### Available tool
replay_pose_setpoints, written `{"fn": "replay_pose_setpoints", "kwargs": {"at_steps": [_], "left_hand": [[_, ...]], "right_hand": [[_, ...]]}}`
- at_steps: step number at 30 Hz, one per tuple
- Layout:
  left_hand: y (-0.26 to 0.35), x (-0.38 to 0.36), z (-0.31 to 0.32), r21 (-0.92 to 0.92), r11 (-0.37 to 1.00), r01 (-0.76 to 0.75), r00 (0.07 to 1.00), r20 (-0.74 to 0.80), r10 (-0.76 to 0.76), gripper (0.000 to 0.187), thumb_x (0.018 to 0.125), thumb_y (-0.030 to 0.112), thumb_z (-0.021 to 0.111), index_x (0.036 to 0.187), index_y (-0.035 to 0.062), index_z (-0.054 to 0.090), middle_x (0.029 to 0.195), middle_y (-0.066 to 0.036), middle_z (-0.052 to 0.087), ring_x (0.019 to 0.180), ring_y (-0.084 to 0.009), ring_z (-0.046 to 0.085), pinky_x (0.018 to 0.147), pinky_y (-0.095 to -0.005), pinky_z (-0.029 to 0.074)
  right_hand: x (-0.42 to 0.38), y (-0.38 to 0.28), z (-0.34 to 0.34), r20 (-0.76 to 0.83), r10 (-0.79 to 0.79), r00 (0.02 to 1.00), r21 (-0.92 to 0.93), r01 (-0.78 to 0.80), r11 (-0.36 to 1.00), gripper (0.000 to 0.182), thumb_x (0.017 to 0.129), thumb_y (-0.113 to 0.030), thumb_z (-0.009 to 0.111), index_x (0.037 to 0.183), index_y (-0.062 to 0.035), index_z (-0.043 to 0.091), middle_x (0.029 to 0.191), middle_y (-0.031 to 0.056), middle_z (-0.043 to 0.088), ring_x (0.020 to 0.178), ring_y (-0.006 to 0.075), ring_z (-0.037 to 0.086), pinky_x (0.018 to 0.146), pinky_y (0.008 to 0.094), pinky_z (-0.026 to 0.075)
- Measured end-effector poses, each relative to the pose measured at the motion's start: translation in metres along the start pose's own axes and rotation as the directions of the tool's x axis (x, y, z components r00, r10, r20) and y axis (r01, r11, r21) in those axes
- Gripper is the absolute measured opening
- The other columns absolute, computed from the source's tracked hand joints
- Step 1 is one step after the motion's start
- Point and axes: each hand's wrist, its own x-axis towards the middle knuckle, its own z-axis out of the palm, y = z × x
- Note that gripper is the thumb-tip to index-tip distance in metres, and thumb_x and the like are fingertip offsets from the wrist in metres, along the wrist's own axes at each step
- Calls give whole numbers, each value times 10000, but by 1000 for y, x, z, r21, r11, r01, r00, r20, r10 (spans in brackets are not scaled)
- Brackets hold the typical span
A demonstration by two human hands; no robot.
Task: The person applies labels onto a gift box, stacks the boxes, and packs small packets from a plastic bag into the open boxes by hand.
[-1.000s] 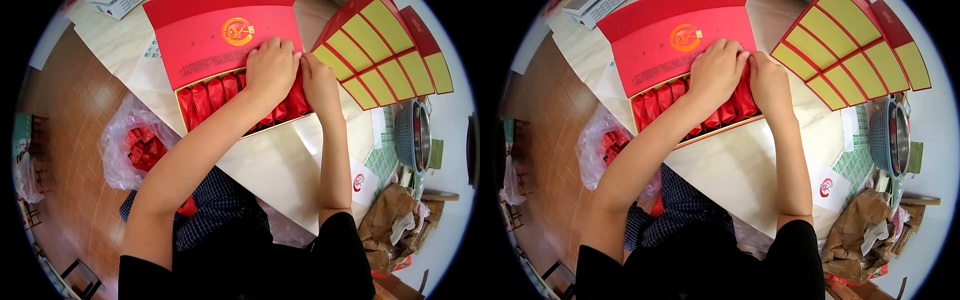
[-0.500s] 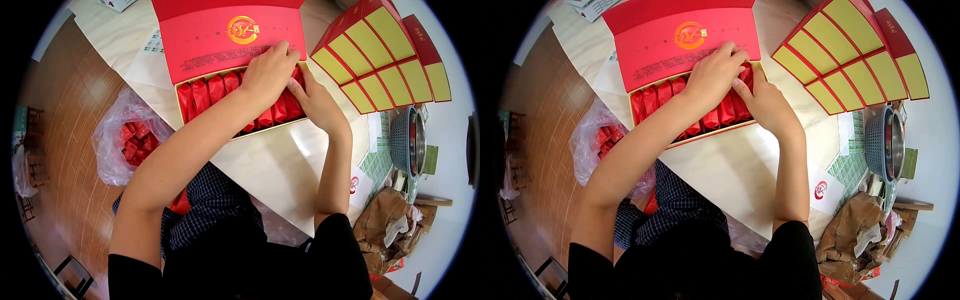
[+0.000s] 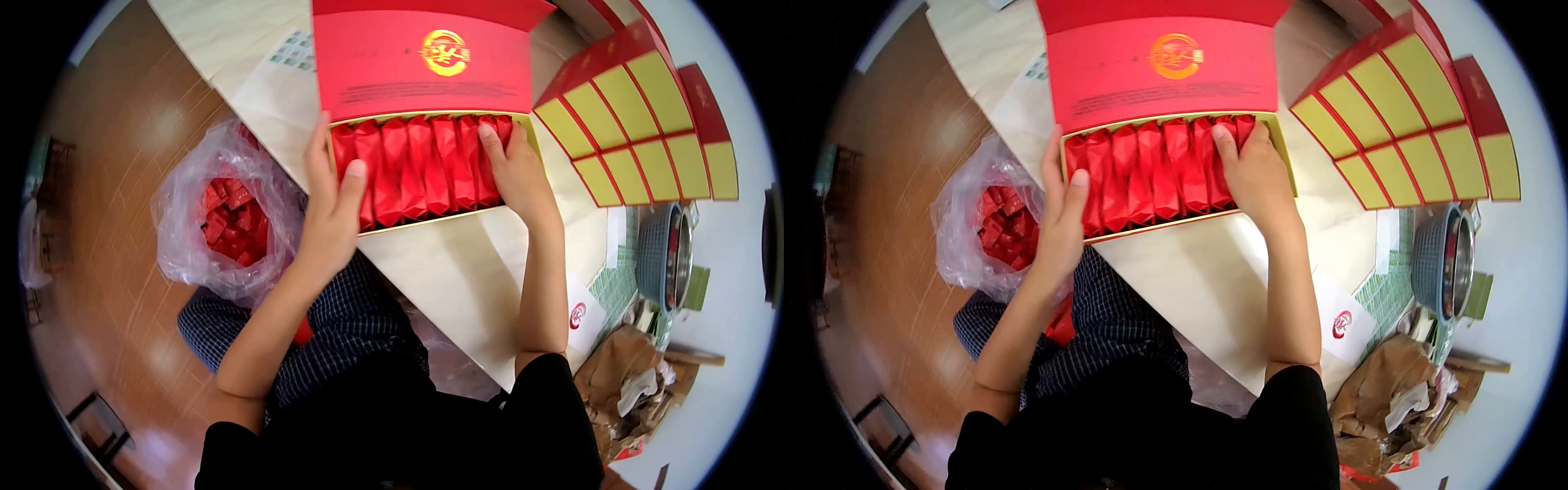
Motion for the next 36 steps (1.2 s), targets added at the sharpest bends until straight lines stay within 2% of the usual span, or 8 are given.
{"fn": "replay_pose_setpoints", "kwargs": {"at_steps": [6, 12, 21, 23, 26, 28, 33, 36], "left_hand": [[-8, 0, 2, 158, 983, -97, 995, 40, 91, 655, 1001, 329, 402, 1455, -44, 111, 1506, -226, 143, 1426, -305, 113, 1157, -380, 96], [0, -12, -31, -123, 991, 59, 993, 108, -46, 624, 1000, 352, 406, 1453, 8, 151, 1480, -255, 152, 1420, -352, 106, 1149, -420, 120], [-94, -85, -226, 12, 975, 220, 798, -578, -173, 190, 932, 78, 504, 1102, 41, 580, 1055, -81, 543, 1015, -178, 529, 900, -292, 411], [-119, -100, -275, -13, 957, 289, 720, -656, -226, 186, 956, 68, 471, 1107, 39, 577, 1044, -44, 570, 962, -124, 525, 870, -259, 415], [-141, -110, -333, -84, 922, 378, 566, -767, -302, 186, 960, 64, 458, 1092, 33, 586, 1008, -38, 595, 958, -110, 528, 877, -245, 412], [-165, -113, -366, -67, 935, 350, 528, -810, -256, 190, 958, 62, 457, 1092, 27, 587, 994, -43, 607, 945, -115, 551, 863, -253, 426], [-213, -103, -417, -213, 912, 350, 423, -833, -357, 196, 963, 76, 454, 1088, 25, 597, 979, -51, 629, 922, -126, 587, 839, -265, 446], [-226, -87, -433, -236, 891, 388, 397, -829, -393, 214, 970, 112, 453, 1096, 29, 605, 980, -53, 635, 912, -126, 594, 823, -261, 448]], "right_hand": [[9, 9, 9, -14, -238, 971, 139, 237, 961, 637, 930, -499, 493, 1252, 49, 455, 1176, 276, 578, 1132, 410, 540, 963, 403, 403], [15, 3, 19, -121, -96, 988, -58, 89, 994, 548, 975, -420, 456, 1279, 37, 448, 1255, 247, 532, 1199, 367, 488, 996, 392, 367], [-85, -166, 88, -586, -460, 667, -49, 537, 842, 292, 973, -147, 402, 1126, 68, 526, 1073, 153, 598, 971, 237, 576, 876, 358, 466], [-93, -203, 150, -351, -744, 569, 83, 810, 580, 246, 947, -109, 400, 1061, 51, 548, 1014, 153, 597, 928, 231, 571, 841, 341, 469], [-85, -234, 288, 114, -571, 813, 424, 480, 768, 203, 850, -37, 588, 1052, -26, 605, 980, 142, 619, 904, 267, 599, 825, 352, 467], [-64, -224, 396, 350, -573, 741, 459, 398, 795, 211, 857, -66, 583, 1066, -33, 593, 920, 138, 637, 868, 278, 619, 797, 354, 483], [-62, -161, 590, 850, -213, 482, 132, 197, 971, 383, 826, -202, 650, 1163, -43, 561, 1061, 158, 633, 1030, 315, 604, 859, 406, 478], [-83, -145, 630, 915, -137, 380, -51, 445, 894, 704, 775, -249, 706, 1384, -110, 382, 1302, 176, 475, 1205, 355, 472, 962, 460, 433]]}}
